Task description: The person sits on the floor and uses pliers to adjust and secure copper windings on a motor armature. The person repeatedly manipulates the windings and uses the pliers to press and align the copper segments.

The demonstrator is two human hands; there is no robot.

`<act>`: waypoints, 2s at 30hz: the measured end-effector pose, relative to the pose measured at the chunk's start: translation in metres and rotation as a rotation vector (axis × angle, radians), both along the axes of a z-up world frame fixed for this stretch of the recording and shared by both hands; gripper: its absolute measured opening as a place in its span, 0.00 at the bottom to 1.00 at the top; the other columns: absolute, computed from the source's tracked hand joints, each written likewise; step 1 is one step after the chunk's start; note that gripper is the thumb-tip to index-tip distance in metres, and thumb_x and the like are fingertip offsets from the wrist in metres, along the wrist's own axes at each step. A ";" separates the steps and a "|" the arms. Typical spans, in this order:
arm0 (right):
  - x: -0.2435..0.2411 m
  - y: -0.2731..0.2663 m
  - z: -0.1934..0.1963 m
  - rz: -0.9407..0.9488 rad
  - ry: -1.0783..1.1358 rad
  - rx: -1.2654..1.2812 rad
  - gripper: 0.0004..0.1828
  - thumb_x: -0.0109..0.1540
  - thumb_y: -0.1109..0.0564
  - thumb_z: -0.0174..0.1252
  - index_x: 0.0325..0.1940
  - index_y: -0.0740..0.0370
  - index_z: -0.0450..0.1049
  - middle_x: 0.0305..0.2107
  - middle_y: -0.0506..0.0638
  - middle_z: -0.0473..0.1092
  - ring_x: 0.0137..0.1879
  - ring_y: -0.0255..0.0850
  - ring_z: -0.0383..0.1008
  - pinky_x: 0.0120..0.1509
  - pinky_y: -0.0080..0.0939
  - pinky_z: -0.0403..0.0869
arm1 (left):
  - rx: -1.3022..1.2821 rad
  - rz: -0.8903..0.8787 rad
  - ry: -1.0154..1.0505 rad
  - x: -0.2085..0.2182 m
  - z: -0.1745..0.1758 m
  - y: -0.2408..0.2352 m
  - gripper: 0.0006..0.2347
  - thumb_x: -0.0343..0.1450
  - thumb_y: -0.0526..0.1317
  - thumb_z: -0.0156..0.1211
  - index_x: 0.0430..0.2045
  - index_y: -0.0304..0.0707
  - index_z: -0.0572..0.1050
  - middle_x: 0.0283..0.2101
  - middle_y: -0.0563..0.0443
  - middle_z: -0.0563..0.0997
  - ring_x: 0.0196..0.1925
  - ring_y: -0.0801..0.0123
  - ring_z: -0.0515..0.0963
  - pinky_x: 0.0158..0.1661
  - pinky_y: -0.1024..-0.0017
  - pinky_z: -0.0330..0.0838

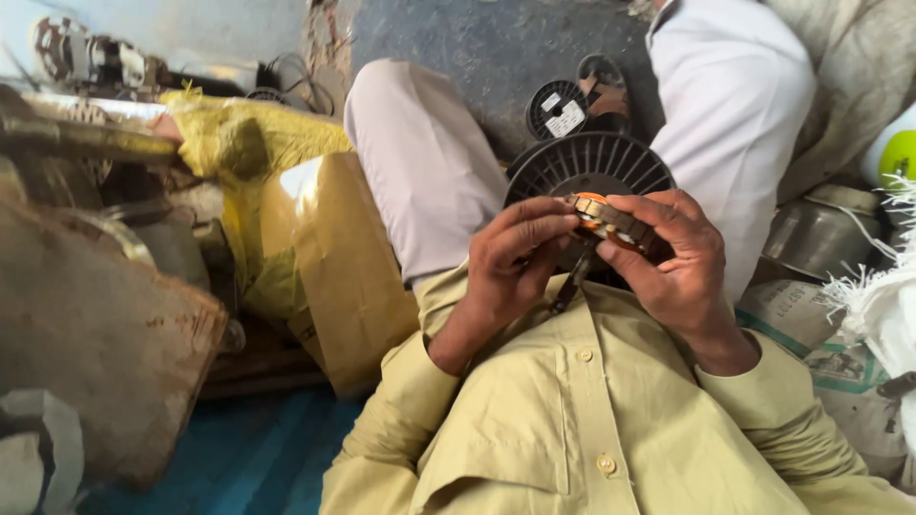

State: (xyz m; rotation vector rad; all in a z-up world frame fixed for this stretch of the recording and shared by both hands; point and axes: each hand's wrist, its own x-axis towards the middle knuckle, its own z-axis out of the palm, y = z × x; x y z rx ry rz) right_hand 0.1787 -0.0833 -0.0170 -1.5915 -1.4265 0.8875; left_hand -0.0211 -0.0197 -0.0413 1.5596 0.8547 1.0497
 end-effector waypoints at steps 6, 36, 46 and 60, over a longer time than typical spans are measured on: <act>0.003 -0.010 -0.015 -0.037 0.424 -0.062 0.25 0.63 0.69 0.65 0.63 0.59 0.70 0.49 0.43 0.67 0.53 0.28 0.71 0.59 0.28 0.73 | 0.214 -0.021 0.092 0.012 0.003 0.005 0.15 0.70 0.26 0.67 0.48 0.42 0.79 0.51 0.47 0.81 0.55 0.56 0.83 0.50 0.70 0.81; 0.021 -0.009 0.017 0.106 -0.148 0.097 0.36 0.55 0.47 0.72 0.63 0.64 0.70 0.48 0.55 0.73 0.54 0.41 0.75 0.59 0.38 0.75 | 0.180 -0.104 0.467 -0.029 -0.025 -0.006 0.11 0.66 0.33 0.68 0.42 0.36 0.81 0.39 0.45 0.76 0.42 0.54 0.74 0.43 0.62 0.72; 0.050 -0.043 -0.004 0.029 -0.473 -0.166 0.17 0.61 0.60 0.68 0.53 0.59 0.78 0.48 0.54 0.74 0.50 0.43 0.76 0.54 0.41 0.76 | 0.266 -0.204 0.510 -0.026 -0.018 -0.001 0.12 0.67 0.33 0.62 0.44 0.39 0.79 0.41 0.46 0.75 0.44 0.54 0.72 0.47 0.59 0.68; 0.026 -0.015 0.018 0.004 -0.253 -0.164 0.21 0.62 0.65 0.55 0.60 0.60 0.74 0.49 0.57 0.74 0.49 0.43 0.80 0.51 0.41 0.79 | 0.124 0.037 0.561 0.004 -0.031 0.009 0.06 0.65 0.37 0.67 0.33 0.46 0.83 0.35 0.51 0.75 0.41 0.58 0.75 0.43 0.61 0.66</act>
